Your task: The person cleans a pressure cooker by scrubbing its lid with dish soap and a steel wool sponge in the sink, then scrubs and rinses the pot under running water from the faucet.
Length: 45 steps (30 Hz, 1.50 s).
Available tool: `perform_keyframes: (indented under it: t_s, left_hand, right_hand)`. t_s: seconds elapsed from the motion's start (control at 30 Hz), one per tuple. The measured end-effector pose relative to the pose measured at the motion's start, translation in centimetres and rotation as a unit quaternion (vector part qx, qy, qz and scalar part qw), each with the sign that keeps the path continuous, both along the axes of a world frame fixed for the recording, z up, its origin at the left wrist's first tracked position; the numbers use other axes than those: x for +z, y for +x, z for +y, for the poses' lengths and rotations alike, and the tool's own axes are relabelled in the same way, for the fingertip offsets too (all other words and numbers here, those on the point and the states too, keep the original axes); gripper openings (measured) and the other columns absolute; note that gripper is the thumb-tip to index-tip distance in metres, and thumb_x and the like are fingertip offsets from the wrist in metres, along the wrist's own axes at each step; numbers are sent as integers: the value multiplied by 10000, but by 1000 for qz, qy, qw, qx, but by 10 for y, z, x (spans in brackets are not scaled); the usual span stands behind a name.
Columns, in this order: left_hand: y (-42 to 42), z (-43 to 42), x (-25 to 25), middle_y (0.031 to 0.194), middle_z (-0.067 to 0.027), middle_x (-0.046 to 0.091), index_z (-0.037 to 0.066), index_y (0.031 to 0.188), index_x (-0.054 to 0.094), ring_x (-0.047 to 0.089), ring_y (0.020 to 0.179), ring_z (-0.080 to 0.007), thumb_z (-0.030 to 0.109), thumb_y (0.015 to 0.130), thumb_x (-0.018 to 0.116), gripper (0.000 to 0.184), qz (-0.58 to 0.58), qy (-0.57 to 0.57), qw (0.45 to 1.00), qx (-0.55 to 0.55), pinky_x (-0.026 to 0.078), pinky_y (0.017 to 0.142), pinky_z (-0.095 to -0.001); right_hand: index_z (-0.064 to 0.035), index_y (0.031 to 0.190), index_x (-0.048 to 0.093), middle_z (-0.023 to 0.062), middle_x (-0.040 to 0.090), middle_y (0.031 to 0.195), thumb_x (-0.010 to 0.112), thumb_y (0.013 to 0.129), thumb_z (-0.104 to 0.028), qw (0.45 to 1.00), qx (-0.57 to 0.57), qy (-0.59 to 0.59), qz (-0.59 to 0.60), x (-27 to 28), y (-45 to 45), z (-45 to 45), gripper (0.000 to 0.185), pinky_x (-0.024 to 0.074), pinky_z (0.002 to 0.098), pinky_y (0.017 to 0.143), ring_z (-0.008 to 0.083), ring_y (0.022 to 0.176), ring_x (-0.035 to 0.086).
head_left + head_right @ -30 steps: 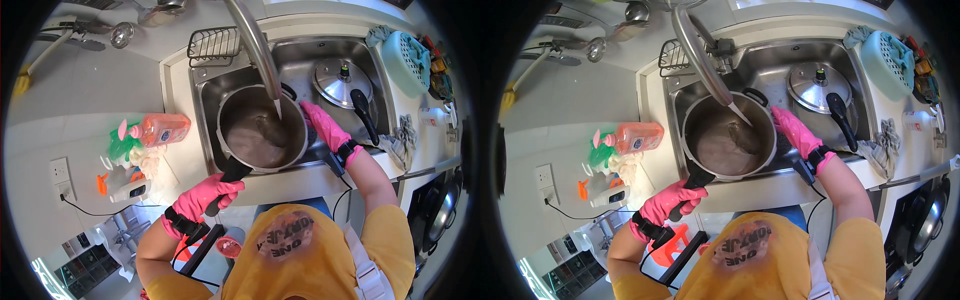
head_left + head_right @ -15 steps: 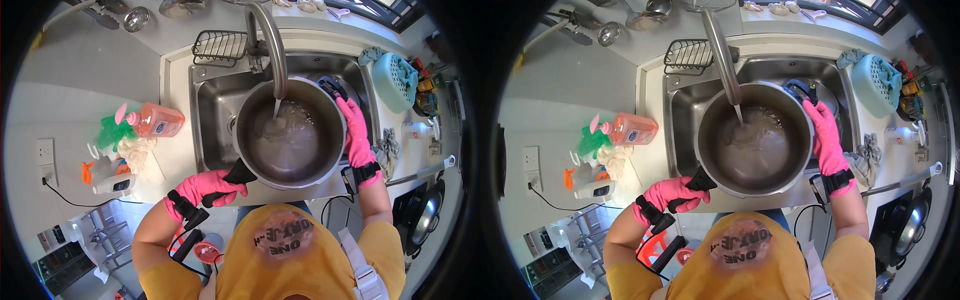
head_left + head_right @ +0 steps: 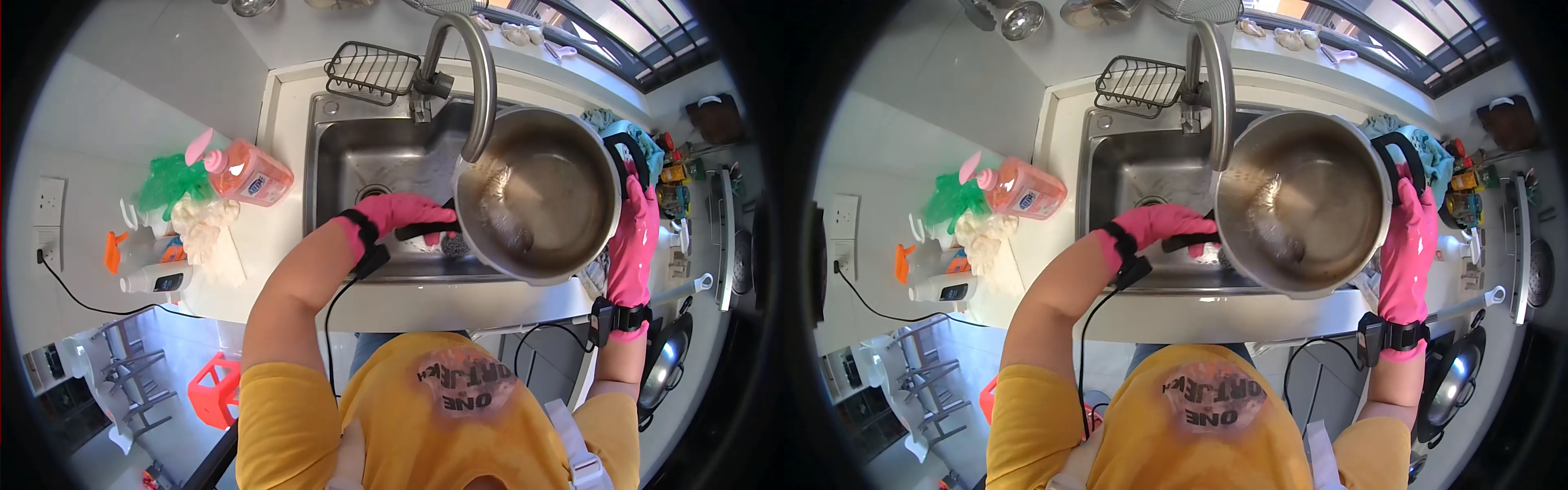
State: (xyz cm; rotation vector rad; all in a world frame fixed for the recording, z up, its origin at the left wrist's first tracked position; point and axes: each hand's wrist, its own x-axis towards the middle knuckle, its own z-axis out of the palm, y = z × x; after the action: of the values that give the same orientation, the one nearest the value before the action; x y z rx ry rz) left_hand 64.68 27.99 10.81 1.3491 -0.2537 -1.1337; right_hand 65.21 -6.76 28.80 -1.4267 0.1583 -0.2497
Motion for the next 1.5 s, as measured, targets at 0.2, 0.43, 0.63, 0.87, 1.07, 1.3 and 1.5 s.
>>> perform_keyframes:
  t_s: [0.2, 0.43, 0.63, 0.87, 1.07, 1.3, 1.5]
  left_hand:
    - [60, -36, 20, 986, -143, 693, 44, 1259, 588, 666, 849, -223, 655, 925, 506, 701, -7, -151, 985, 87, 517, 804, -336]
    - [45, -31, 32, 1134, -182, 643, 28, 1264, 543, 613, 1055, -251, 677, 804, 667, 806, -248, 80, 959, 116, 471, 940, -378]
    - [3, 34, 33, 1047, -149, 680, 45, 1238, 586, 660, 966, -288, 494, 751, 802, 696, -345, 224, 908, 82, 499, 856, -393]
    - [-47, 81, 102, 904, -151, 697, 59, 1050, 632, 675, 898, -358, 493, 742, 782, 552, -338, 512, 790, 7, 525, 790, -438]
    - [-101, 86, 82, 749, -92, 657, 99, 980, 560, 663, 683, -327, 334, 716, 803, 429, -518, 570, 638, 10, 498, 595, -430]
    - [-108, 96, 42, 874, -150, 696, 73, 1185, 551, 674, 800, -375, 332, 708, 824, 608, -368, 592, 707, 116, 529, 709, -455]
    - [-93, 77, 25, 1114, -149, 660, -3, 1202, 564, 649, 1046, -248, 355, 749, 849, 644, -228, 367, 891, 139, 518, 820, -373]
  right_hand:
    - [73, 1314, 501, 175, 630, 1246, 600, 965, -73, 996, -17, 44, -71, 8, 29, -23, 391, 472, 313, 980, 206, 1101, 622]
    - [34, 1263, 594, 117, 650, 1218, 578, 987, -103, 996, -36, 59, -61, 6, 42, -19, 308, 460, 262, 937, 174, 1090, 611]
    - [71, 1256, 565, 159, 652, 1194, 551, 990, -89, 993, 16, 112, 32, -83, 23, -4, 311, 515, 364, 939, 232, 1057, 638]
    - [68, 1284, 547, 187, 653, 1214, 507, 1024, -175, 910, 118, 330, 222, -223, 6, 30, 358, 507, 385, 990, 273, 1072, 653]
    - [31, 1223, 590, 125, 691, 1095, 655, 946, -135, 926, 120, 175, 313, -241, -17, 85, 330, 551, 368, 844, 243, 958, 676]
    - [-30, 1182, 571, 48, 656, 984, 784, 780, -22, 980, 143, 43, 132, -196, 29, 116, 455, 507, 274, 716, 125, 837, 617]
    - [-31, 1139, 578, -29, 540, 833, 849, 741, -165, 971, 165, -159, 63, -129, 68, 94, 500, 387, 217, 653, 79, 726, 485]
